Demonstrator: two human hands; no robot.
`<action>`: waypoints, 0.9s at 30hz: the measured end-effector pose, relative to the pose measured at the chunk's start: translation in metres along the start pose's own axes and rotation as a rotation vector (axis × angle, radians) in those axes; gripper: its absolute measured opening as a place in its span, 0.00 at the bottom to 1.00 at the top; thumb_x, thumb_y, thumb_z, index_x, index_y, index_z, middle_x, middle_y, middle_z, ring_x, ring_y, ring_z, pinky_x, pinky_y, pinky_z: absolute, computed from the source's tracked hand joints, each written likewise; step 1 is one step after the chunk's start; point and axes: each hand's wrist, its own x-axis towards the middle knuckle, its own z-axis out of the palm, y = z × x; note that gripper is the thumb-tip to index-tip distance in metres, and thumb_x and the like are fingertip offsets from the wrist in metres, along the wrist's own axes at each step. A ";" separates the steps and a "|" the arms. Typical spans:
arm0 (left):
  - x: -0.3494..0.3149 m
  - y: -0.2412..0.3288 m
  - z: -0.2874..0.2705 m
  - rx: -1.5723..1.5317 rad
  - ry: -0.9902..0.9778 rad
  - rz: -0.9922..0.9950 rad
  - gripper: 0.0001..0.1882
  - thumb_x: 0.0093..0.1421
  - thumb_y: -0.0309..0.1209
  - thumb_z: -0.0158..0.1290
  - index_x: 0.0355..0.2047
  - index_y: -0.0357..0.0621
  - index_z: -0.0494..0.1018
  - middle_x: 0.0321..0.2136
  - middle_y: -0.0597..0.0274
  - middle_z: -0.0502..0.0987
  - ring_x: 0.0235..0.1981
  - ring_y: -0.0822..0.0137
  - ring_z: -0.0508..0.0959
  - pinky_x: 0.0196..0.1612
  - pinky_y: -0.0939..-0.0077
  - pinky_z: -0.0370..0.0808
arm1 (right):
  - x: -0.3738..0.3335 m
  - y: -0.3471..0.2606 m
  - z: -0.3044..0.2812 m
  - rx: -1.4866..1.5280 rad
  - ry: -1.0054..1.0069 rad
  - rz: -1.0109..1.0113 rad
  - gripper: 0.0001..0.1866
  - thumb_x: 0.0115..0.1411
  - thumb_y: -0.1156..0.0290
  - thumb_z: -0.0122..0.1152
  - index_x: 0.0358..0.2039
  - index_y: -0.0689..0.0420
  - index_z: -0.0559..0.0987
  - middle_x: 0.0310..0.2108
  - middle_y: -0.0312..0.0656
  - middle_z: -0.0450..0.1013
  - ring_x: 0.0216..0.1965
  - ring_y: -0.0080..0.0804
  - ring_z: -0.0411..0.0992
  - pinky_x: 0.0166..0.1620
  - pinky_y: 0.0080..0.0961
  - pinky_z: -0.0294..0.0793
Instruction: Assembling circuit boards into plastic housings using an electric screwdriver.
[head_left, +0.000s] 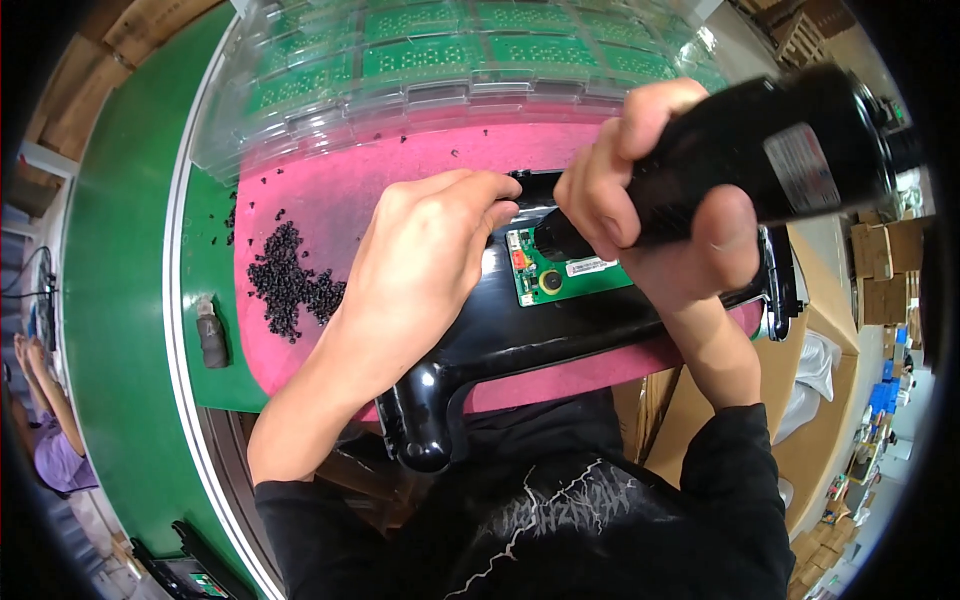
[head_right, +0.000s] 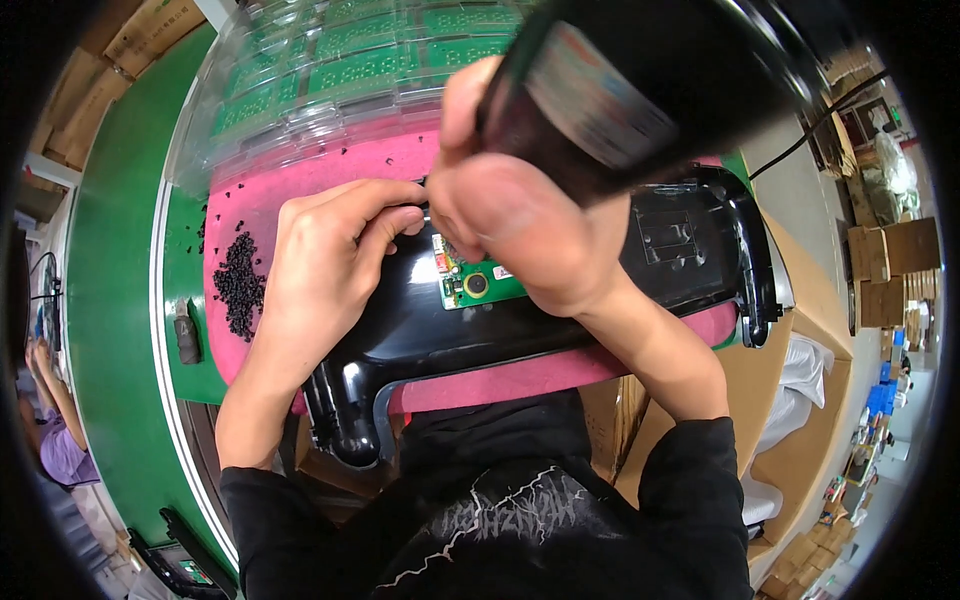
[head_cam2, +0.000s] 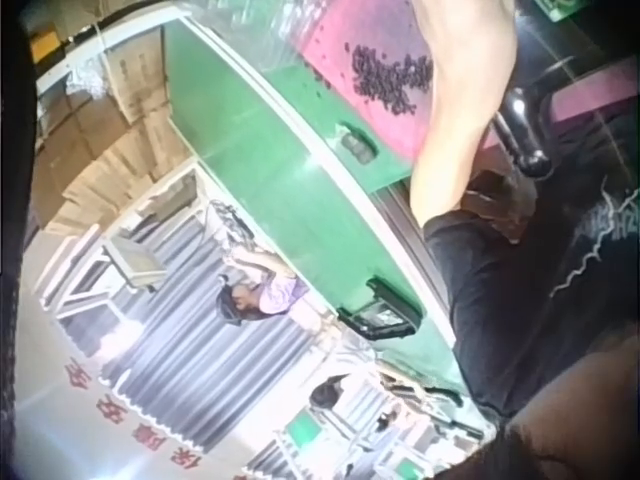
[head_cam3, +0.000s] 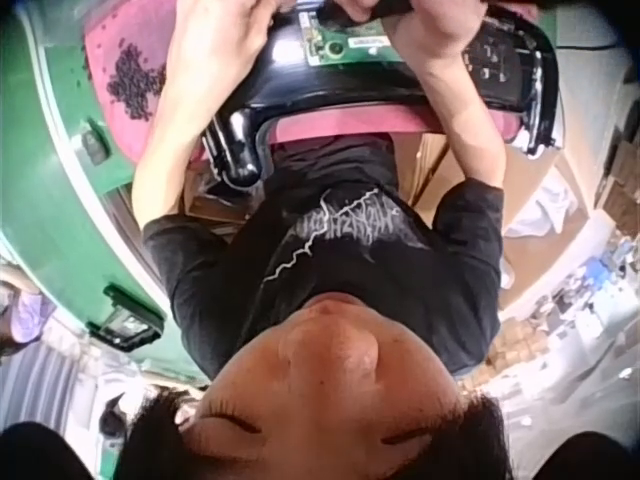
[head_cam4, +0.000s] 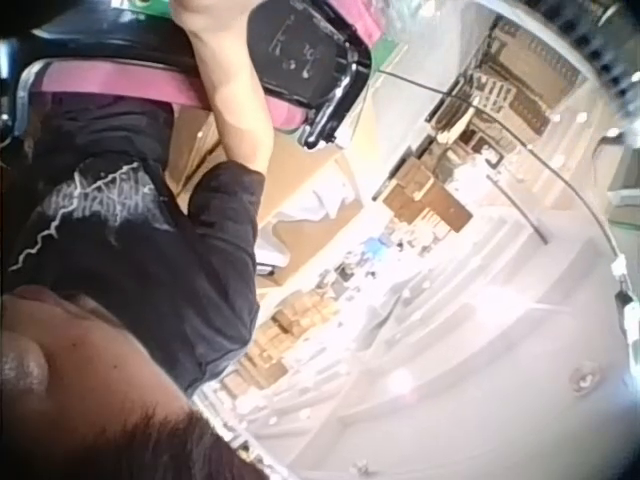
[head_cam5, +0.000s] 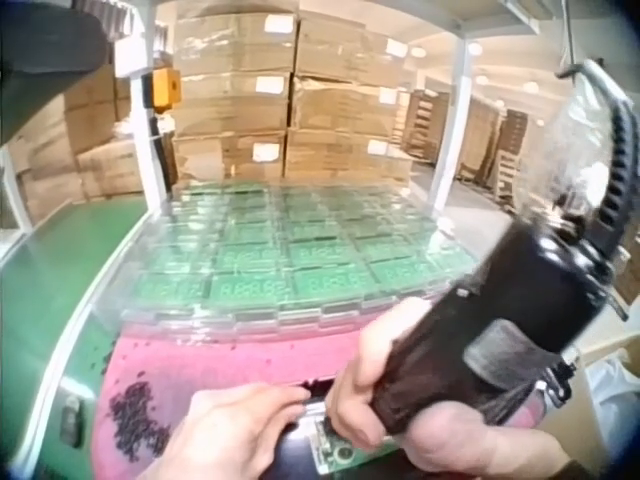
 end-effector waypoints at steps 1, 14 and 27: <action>0.000 0.000 -0.002 0.001 0.000 0.001 0.05 0.58 0.19 0.55 0.35 0.34 0.77 0.22 0.53 0.77 0.23 0.58 0.80 0.31 0.70 0.75 | 0.003 -0.002 0.003 -0.038 0.002 0.016 0.32 0.56 0.37 0.56 0.40 0.57 0.66 0.14 0.34 0.61 0.11 0.20 0.56 0.18 0.20 0.58; 0.002 0.010 -0.002 0.106 -0.082 -0.112 0.11 0.65 0.28 0.49 0.28 0.31 0.67 0.24 0.39 0.74 0.30 0.36 0.75 0.32 0.49 0.71 | 0.011 0.005 0.000 -0.037 -0.036 -0.004 0.34 0.55 0.39 0.59 0.40 0.60 0.67 0.13 0.35 0.61 0.12 0.22 0.59 0.18 0.19 0.60; 0.002 -0.002 -0.002 0.058 -0.314 0.129 0.08 0.57 0.28 0.59 0.29 0.34 0.76 0.23 0.51 0.77 0.25 0.50 0.78 0.29 0.62 0.74 | -0.012 -0.027 -0.033 0.367 -0.070 -0.238 0.34 0.58 0.33 0.51 0.46 0.53 0.67 0.19 0.26 0.65 0.16 0.15 0.65 0.28 0.17 0.64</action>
